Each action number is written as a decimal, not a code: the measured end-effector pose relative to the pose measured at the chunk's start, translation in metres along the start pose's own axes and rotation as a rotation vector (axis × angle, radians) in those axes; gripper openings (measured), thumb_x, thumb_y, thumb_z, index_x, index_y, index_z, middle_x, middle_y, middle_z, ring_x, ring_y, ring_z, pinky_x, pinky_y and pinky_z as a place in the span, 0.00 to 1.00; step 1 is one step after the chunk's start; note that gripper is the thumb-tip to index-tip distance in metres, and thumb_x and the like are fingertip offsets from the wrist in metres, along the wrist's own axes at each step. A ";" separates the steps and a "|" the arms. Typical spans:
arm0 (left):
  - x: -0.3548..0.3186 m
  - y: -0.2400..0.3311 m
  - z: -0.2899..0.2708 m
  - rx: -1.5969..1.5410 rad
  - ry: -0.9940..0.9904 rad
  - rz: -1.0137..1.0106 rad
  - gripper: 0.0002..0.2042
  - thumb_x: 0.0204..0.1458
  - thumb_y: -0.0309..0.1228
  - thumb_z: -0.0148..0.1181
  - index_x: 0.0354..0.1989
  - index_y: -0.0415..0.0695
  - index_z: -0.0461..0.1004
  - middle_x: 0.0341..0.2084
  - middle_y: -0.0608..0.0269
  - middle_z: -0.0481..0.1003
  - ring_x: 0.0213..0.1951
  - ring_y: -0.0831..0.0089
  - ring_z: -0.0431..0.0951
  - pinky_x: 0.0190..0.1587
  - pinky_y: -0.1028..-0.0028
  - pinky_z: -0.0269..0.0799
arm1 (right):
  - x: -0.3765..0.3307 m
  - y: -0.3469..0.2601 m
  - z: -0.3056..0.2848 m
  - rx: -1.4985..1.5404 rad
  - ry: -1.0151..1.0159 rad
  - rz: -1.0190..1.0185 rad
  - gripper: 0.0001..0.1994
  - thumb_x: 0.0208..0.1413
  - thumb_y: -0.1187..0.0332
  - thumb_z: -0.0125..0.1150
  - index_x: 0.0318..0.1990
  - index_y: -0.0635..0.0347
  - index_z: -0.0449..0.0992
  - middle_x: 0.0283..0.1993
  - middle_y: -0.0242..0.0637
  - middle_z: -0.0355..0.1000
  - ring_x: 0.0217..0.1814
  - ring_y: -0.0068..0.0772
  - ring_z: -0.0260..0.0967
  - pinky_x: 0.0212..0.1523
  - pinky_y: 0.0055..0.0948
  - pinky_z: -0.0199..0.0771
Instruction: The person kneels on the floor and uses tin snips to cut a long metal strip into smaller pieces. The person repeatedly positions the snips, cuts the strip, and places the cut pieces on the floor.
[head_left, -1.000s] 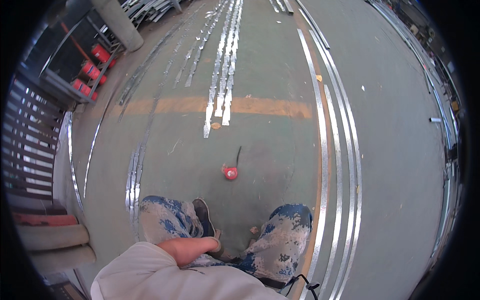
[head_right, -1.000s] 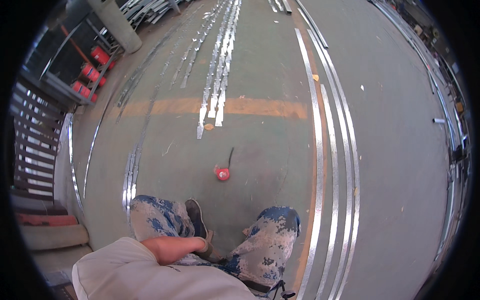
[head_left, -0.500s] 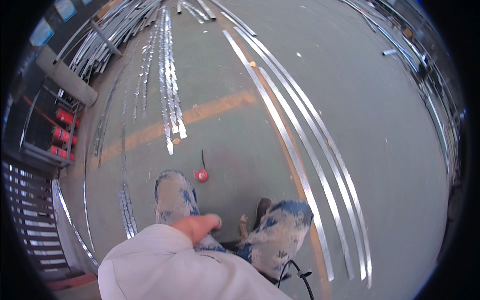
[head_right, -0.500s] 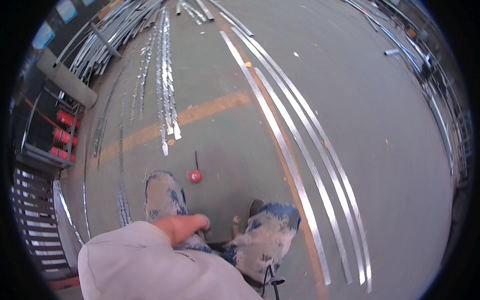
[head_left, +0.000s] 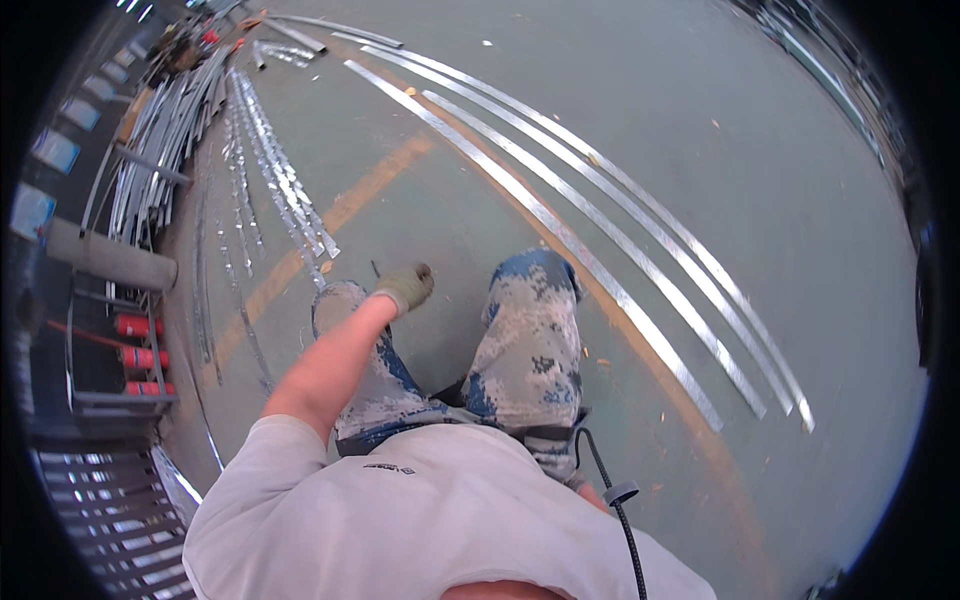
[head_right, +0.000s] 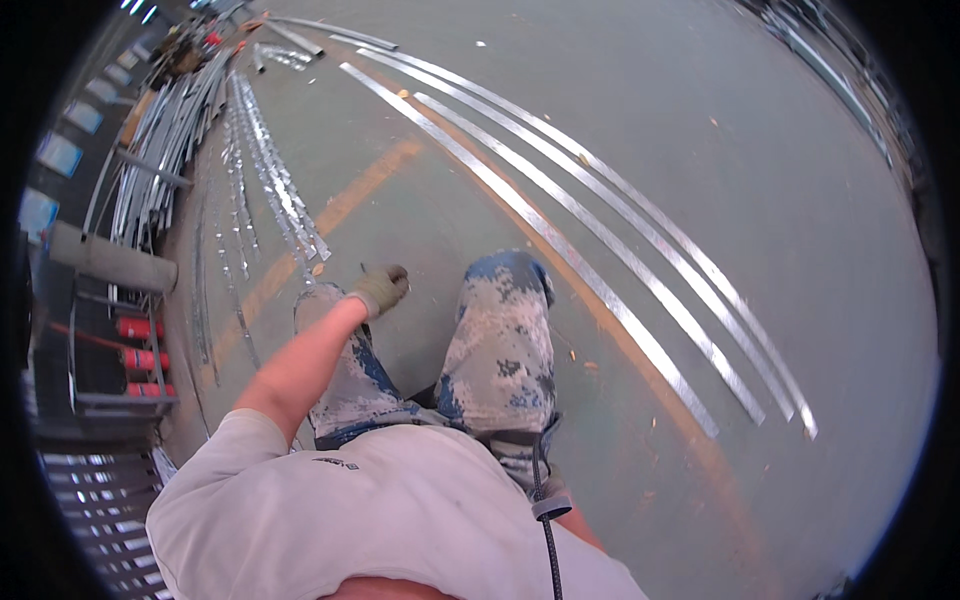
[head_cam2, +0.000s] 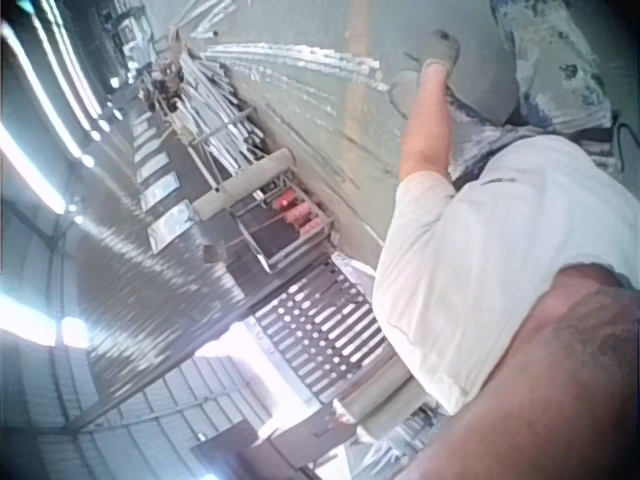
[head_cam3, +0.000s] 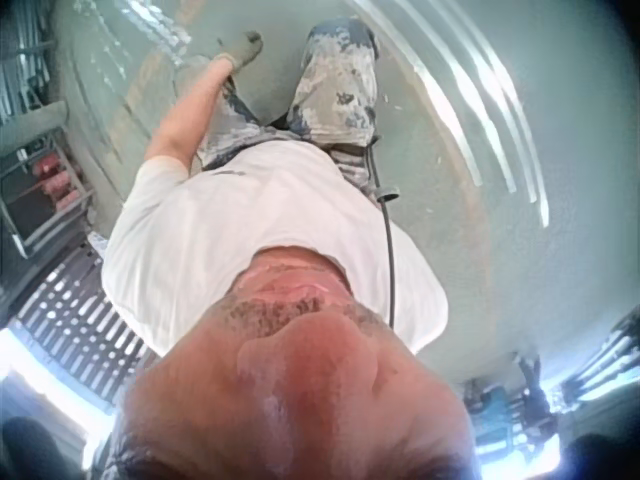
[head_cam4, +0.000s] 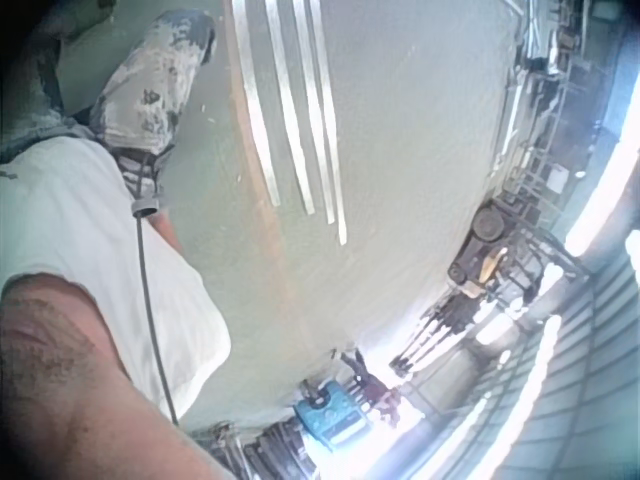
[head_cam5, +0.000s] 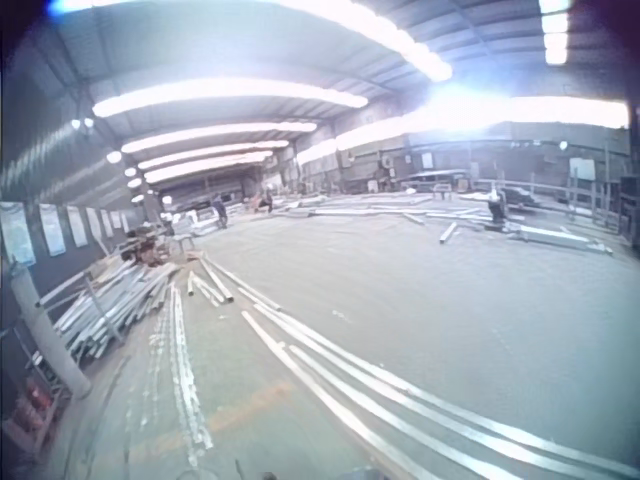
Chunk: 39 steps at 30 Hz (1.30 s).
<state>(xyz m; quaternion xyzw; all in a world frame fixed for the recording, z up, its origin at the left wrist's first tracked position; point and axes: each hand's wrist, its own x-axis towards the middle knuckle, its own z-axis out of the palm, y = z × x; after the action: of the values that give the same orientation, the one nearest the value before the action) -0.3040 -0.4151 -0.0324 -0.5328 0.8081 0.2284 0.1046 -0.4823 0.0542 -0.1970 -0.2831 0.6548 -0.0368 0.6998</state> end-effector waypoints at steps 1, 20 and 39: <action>0.002 0.002 -0.011 -0.021 0.009 0.021 0.20 0.61 0.44 0.56 0.56 0.46 0.81 0.48 0.47 0.83 0.52 0.50 0.82 0.57 0.59 0.76 | 0.002 0.003 0.005 0.005 -0.005 -0.010 0.15 0.58 0.59 0.63 0.48 0.54 0.84 0.50 0.46 0.83 0.49 0.51 0.82 0.49 0.46 0.82; 0.061 0.100 -0.048 -0.782 0.005 0.315 0.17 0.65 0.35 0.60 0.57 0.37 0.79 0.38 0.61 0.84 0.39 0.75 0.80 0.43 0.74 0.76 | -0.019 0.030 0.038 -0.010 0.239 -0.058 0.14 0.55 0.57 0.67 0.45 0.50 0.86 0.48 0.44 0.84 0.47 0.52 0.83 0.47 0.45 0.82; 0.199 0.089 -0.006 -0.931 -0.253 0.556 0.16 0.64 0.29 0.64 0.58 0.36 0.77 0.34 0.65 0.81 0.32 0.79 0.75 0.36 0.78 0.72 | -0.015 -0.040 0.041 0.782 0.792 0.605 0.16 0.62 0.66 0.62 0.55 0.63 0.80 0.45 0.46 0.83 0.43 0.45 0.83 0.39 0.45 0.81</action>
<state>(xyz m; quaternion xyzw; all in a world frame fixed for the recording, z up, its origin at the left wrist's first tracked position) -0.4664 -0.5509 -0.0866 -0.2577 0.7133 0.6424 -0.1098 -0.4334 0.0410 -0.1665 0.2261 0.8533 -0.1760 0.4356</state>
